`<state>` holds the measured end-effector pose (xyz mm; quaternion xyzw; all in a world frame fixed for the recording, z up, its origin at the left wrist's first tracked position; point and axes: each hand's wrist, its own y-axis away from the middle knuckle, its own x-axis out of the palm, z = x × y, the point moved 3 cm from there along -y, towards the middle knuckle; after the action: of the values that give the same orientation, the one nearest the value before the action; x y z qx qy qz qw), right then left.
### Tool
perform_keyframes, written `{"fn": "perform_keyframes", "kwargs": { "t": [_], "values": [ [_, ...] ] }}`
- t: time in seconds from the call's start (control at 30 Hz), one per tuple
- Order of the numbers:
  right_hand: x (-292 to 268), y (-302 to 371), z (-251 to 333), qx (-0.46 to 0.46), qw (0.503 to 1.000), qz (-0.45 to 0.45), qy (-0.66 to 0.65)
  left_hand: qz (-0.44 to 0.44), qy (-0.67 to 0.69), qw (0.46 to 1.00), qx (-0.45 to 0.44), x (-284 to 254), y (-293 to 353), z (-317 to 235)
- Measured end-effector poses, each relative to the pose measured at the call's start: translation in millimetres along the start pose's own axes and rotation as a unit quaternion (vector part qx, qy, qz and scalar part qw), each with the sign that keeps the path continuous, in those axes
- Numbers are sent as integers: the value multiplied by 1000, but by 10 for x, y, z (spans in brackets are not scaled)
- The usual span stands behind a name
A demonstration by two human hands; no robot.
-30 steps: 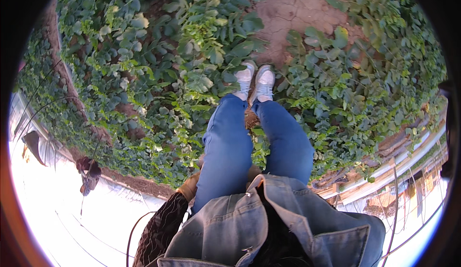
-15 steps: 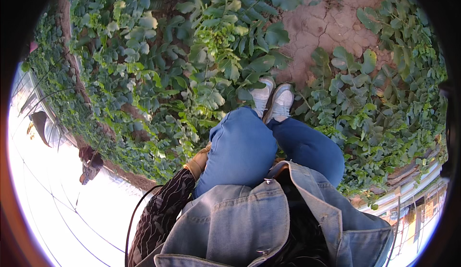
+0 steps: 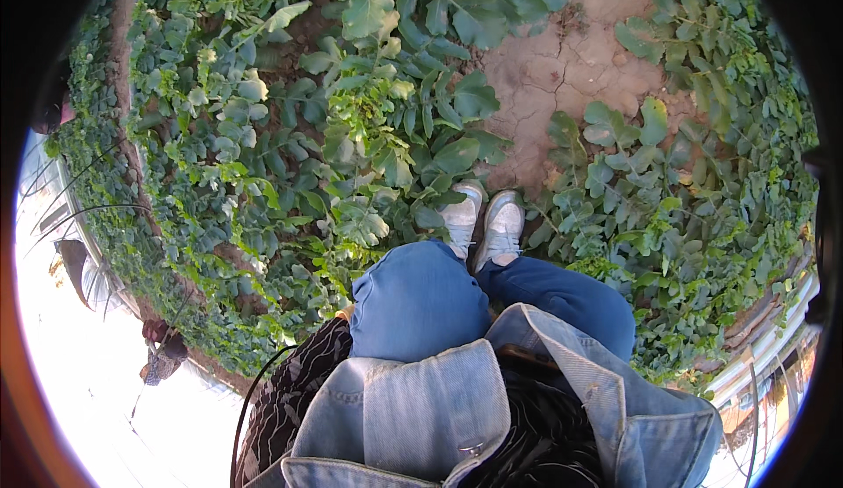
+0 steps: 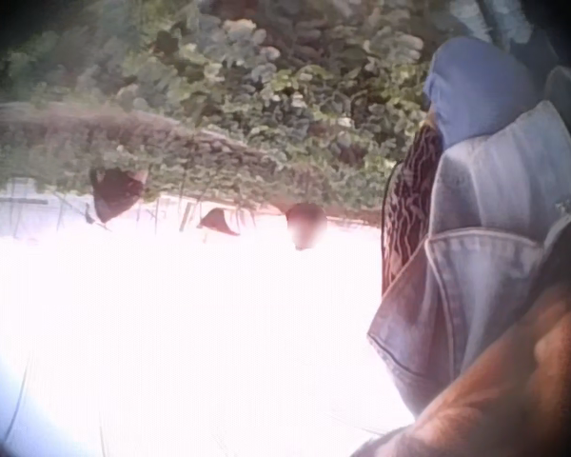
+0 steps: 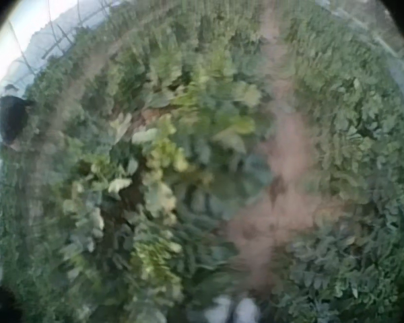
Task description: The person harvests leafy green vegetables by hand in a greenhouse. They repeatedly reach down, pluck leaves from plants, and gather them into a growing bunch held in the left hand while moving along the rows.
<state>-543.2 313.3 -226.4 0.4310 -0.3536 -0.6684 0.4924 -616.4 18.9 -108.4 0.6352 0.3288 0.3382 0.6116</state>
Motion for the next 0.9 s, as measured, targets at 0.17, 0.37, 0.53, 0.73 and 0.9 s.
{"fn": "perform_keyframes", "kwargs": {
  "t": [0.17, 0.37, 0.53, 0.73, 0.9],
  "values": [
    [-91, 105, -96, -14, 1000, -16, 5, 32, 10, 999, 31, -8, -76, -16],
    [-200, 426, -240, -22, 999, -23, 41, 88, 69, 990, 82, -197, -9, 150],
    [-272, 748, -392, -19, 996, -45, 75, 52, 63, 989, 123, -684, 313, 659],
    [-248, 889, -466, -7, 993, -48, 111, -71, 115, 981, 139, -810, 730, 1563],
    [-301, 791, -437, 3, 991, -38, 126, -76, 194, 975, 71, -745, 687, 1672]
  ]
}}
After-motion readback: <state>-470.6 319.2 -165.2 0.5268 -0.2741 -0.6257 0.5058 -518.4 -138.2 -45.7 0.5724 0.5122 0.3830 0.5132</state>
